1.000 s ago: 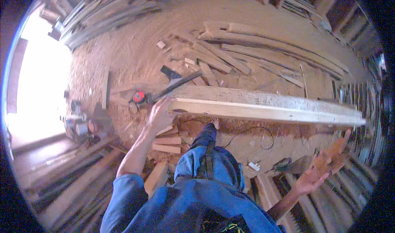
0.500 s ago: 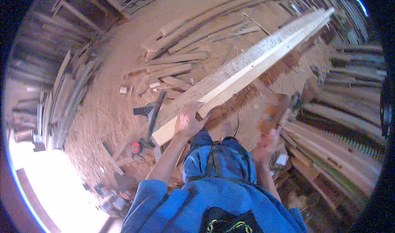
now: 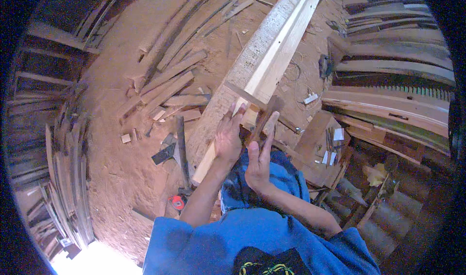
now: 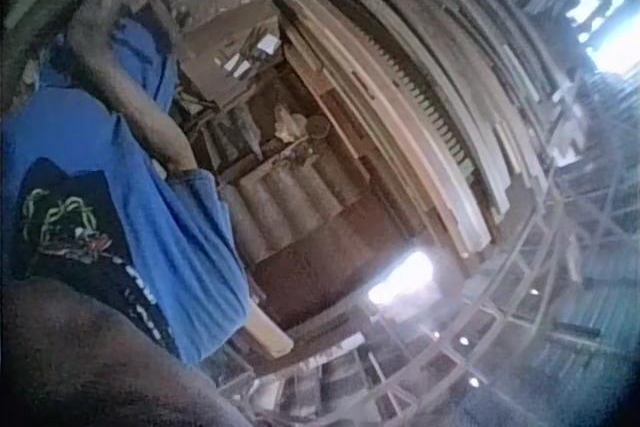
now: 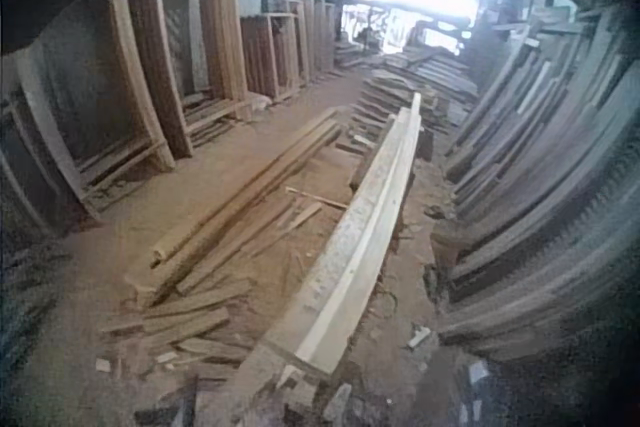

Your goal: The person measures and marks a wooden plank using a metal square and pencil, then uses a wooden marking gauge to scribe lines along the plank. The person repeatedly positions the tools, draws lines, and repositions the plank to continue marking.

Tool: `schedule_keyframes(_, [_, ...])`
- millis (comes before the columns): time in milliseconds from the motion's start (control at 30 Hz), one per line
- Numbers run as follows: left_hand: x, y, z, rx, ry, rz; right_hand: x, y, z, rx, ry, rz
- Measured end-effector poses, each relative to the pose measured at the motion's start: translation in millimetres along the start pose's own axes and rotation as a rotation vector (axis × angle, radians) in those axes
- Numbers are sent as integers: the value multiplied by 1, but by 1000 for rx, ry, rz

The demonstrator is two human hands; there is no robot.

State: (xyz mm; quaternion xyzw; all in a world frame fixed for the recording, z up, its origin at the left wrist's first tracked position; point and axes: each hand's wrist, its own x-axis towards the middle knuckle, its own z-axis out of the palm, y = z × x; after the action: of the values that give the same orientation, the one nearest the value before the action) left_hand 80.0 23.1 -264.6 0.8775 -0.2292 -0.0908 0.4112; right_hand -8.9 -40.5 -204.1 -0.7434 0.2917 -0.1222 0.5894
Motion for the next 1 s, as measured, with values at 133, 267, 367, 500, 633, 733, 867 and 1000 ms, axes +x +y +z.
schedule_keyframes(133, [2,0,-6,-46,-87,-32,0,1,1,-61,-10,52])
schedule_keyframes(267, [5,-1,-12,89,-162,-12,-7,2,2,-152,13,27])
schedule_keyframes(367, [6,-3,-14,52,-144,67,10,-1,-4,-115,0,-124])
schedule_keyframes(500, [3,-1,-12,18,-95,76,73,-2,-32,-238,-145,76])
schedule_keyframes(633, [4,-3,-9,54,-116,19,54,-23,-26,-31,-70,162])
schedule_keyframes(733, [5,-10,-7,134,-110,135,22,-28,-11,-30,-1,-147])
schedule_keyframes(867, [2,-17,0,30,-69,146,42,1,-18,-115,18,25])
schedule_keyframes(1000, [1,-17,2,-24,-45,158,44,9,-19,-83,29,37])
